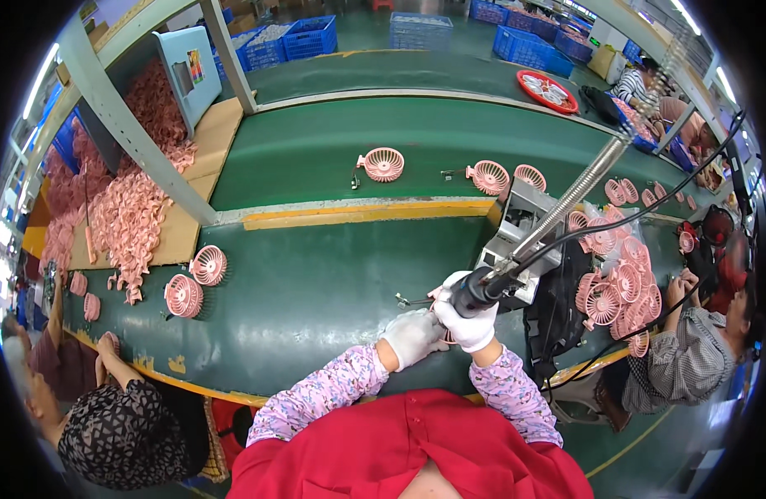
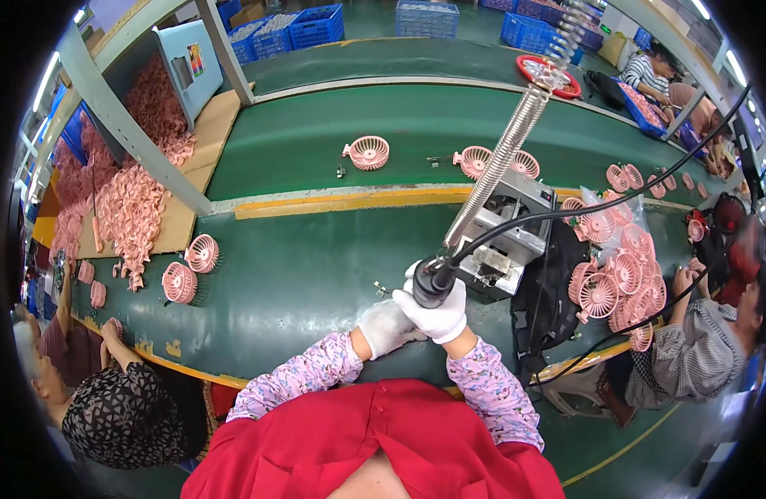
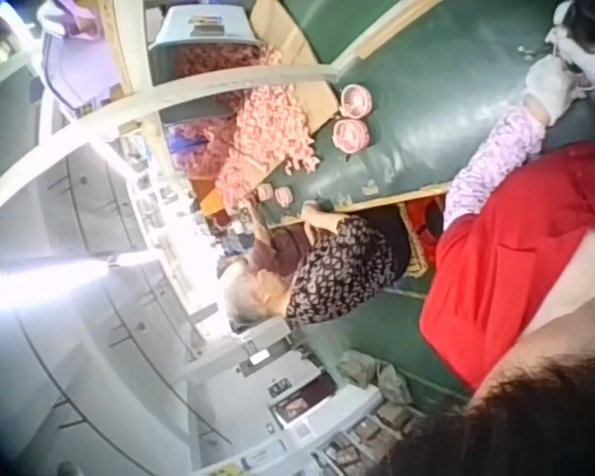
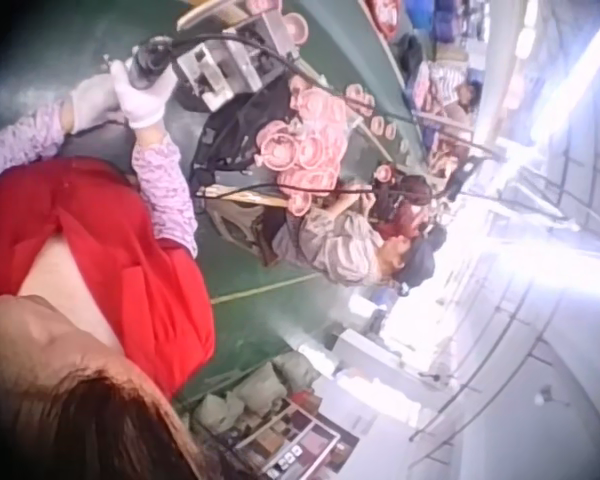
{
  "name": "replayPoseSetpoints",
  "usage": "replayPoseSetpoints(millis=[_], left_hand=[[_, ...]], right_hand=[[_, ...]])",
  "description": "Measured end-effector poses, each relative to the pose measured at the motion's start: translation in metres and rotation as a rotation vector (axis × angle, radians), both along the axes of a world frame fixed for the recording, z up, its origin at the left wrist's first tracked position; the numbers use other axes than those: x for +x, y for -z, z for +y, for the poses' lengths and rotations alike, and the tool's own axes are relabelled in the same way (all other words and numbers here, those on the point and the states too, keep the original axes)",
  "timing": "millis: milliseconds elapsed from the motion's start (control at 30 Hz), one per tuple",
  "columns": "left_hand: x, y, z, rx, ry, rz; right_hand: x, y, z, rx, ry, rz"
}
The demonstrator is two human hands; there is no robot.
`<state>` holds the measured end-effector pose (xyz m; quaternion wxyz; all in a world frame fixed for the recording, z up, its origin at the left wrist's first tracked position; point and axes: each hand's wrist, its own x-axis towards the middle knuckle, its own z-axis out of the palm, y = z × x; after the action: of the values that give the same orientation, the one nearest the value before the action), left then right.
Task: The person puts on gloves, places circuit boards into fan housings, fastens them using an electric screwdriver, and places the assembled housings onto the conveyor belt.
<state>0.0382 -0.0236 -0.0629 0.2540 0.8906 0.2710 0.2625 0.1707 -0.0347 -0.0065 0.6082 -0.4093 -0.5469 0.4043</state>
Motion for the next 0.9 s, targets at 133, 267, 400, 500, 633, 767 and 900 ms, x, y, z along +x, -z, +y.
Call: replayPoseSetpoints(millis=[133, 267, 400, 500, 633, 767, 900], left_hand=[[-0.001, -0.001, -0.002, 0.01, -0.025, 0.013], [0.0, 0.003, -0.002, -0.047, -0.002, -0.013], [-0.004, 0.0, 0.0, -0.069, 0.037, 0.122], [-0.004, 0.0, -0.001, -0.005, 0.039, 0.078], [-0.005, -0.001, 0.001, -0.016, 0.054, 0.034], [-0.004, -0.005, -0.001, 0.018, 0.039, 0.027], [-0.004, -0.004, -0.001, 0.031, 0.044, 0.058]], right_hand=[[-0.003, 0.003, -0.001, -0.02, -0.032, -0.04], [-0.001, 0.005, -0.001, -0.036, -0.069, 0.171], [0.006, 0.001, -0.003, 0.039, -0.023, 0.351], [0.029, -0.031, -0.006, 0.091, -0.001, 0.388], [0.043, -0.07, 0.013, 0.341, 0.421, 0.055], [0.063, -0.046, 0.023, 0.216, 0.413, 0.122], [0.051, -0.042, 0.01, 0.174, 0.292, 0.189]])
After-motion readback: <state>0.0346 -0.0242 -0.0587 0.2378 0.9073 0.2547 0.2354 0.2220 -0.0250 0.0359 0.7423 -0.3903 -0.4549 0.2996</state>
